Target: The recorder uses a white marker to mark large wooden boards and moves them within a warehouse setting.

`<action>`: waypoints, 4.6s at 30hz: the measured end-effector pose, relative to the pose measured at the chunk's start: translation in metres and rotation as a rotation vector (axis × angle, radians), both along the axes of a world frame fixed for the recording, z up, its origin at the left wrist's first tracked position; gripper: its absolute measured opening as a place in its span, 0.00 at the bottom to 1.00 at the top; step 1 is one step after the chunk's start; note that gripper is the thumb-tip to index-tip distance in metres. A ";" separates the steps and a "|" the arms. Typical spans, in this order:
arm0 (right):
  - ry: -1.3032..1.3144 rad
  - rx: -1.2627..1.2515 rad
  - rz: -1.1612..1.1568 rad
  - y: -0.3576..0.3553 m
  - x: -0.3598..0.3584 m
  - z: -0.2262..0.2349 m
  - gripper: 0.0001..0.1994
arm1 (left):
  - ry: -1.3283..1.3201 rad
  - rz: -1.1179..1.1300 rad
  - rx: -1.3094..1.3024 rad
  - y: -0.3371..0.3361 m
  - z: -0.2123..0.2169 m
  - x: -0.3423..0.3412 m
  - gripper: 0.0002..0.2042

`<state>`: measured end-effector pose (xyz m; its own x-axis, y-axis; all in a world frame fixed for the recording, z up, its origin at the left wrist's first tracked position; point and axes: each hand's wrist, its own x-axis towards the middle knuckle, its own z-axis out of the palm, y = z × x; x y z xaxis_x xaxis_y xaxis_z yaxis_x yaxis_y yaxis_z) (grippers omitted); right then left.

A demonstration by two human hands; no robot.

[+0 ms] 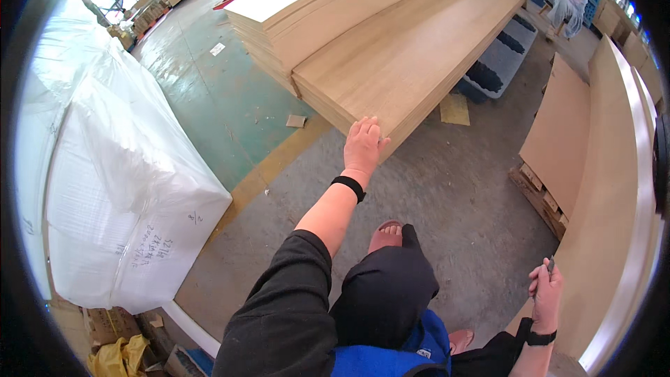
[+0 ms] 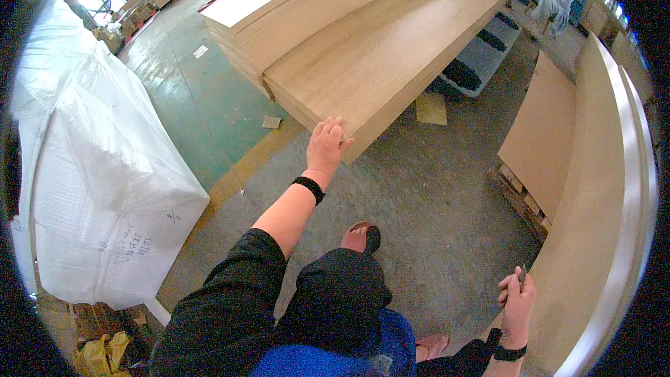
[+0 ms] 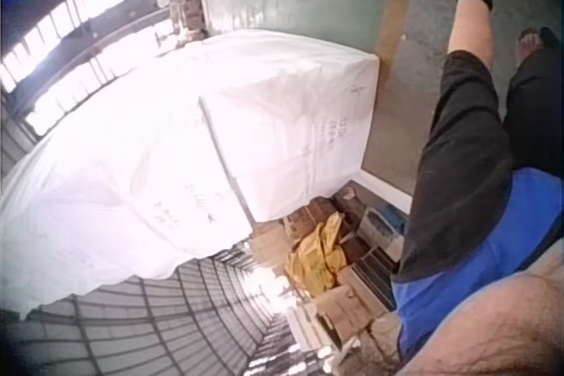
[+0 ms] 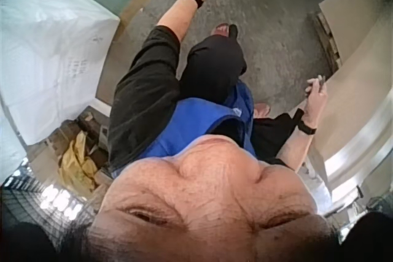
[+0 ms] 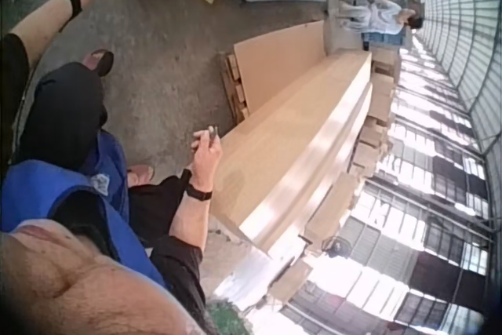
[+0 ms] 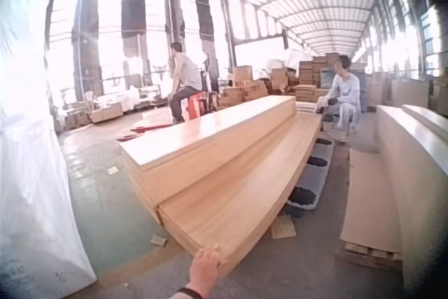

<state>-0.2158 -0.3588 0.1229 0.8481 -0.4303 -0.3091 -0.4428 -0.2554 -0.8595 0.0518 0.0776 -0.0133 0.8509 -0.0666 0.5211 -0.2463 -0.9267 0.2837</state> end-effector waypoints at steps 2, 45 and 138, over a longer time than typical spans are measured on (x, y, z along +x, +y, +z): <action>0.049 -0.015 -0.001 -0.001 -0.004 0.003 0.09 | -0.066 -0.013 -0.012 -0.008 0.000 0.003 0.16; -0.102 0.017 0.111 0.006 -0.015 0.034 0.11 | 0.183 -0.029 0.040 0.016 0.031 -0.008 0.26; -0.386 -1.264 -0.444 -0.186 -0.269 0.048 0.12 | 0.657 -1.236 -0.393 -0.496 0.194 -0.366 0.28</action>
<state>-0.4852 -0.5444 0.1708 0.5106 -0.4915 0.7055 -0.4807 -0.8435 -0.2398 -0.3138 -0.4180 0.1804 0.4448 -0.8669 0.2249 -0.5419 -0.0606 0.8383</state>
